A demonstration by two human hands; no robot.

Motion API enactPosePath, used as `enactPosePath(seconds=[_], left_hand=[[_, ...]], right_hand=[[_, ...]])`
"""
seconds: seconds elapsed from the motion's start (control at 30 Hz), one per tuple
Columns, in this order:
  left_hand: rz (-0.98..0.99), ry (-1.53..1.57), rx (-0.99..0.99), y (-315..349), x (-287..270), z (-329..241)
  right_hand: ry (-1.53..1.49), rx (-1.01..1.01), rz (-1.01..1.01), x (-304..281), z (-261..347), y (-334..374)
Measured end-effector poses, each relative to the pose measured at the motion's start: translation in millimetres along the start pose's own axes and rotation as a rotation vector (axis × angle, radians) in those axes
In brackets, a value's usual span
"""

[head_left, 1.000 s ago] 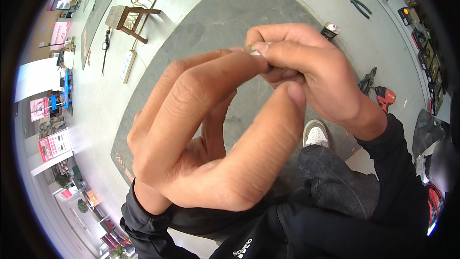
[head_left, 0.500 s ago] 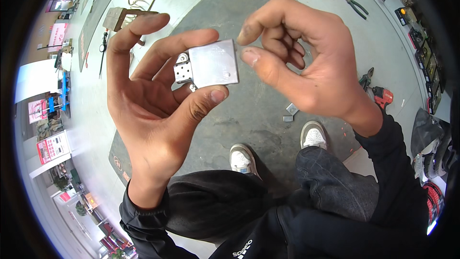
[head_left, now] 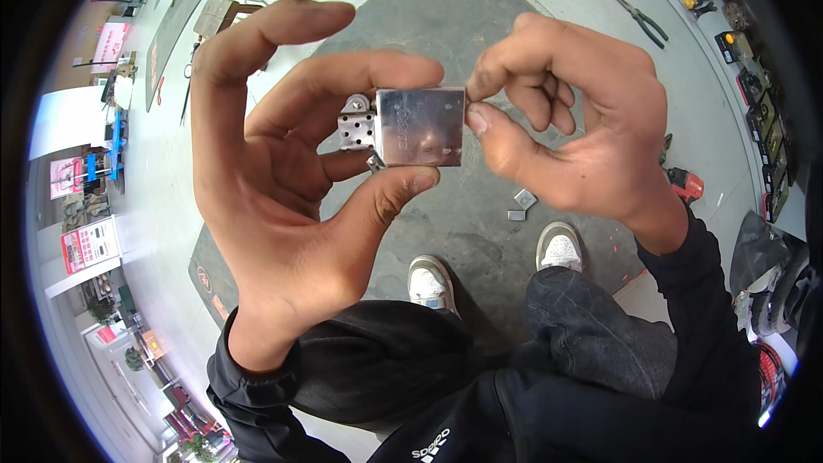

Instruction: The person assembles a metal lighter by inserting a small component and securing it with a screw. They then sit on a stool, open a drawer, and rummage through various items including wires and a phone case.

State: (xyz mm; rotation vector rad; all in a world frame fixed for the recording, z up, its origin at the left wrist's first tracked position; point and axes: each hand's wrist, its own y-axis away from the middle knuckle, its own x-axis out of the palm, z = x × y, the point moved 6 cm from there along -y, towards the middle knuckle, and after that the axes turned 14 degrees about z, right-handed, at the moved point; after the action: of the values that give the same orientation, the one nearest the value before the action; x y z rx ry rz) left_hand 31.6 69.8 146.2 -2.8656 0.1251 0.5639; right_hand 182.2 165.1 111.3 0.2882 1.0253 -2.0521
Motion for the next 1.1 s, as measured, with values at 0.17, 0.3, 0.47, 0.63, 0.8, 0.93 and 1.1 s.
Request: enactPosePath(seconds=[0.17,0.3,0.47,0.63,0.8,0.93,1.1], left_hand=[[0.019,-0.03,0.001,0,0,-2],[0.018,-0.052,-0.009,0,0,-2],[0.019,-0.077,-0.001,-3,4,0],[0.04,-0.175,-0.01,-1,7,-4],[0.086,-0.255,0.032,-2,11,-3],[0.081,-0.275,0.044,-1,11,-3],[0.1,-0.283,0.068,-1,11,-1]], right_hand=[[-0.144,0.14,0.068,3,-4,2],[-0.386,0.284,0.13,9,-14,4],[-0.667,0.507,0.253,10,-24,5],[-0.859,0.597,0.326,23,-34,7],[-1.026,0.721,0.448,25,-40,12],[-1.172,0.77,0.481,34,-44,15],[-1.308,0.804,0.506,37,-40,16]])
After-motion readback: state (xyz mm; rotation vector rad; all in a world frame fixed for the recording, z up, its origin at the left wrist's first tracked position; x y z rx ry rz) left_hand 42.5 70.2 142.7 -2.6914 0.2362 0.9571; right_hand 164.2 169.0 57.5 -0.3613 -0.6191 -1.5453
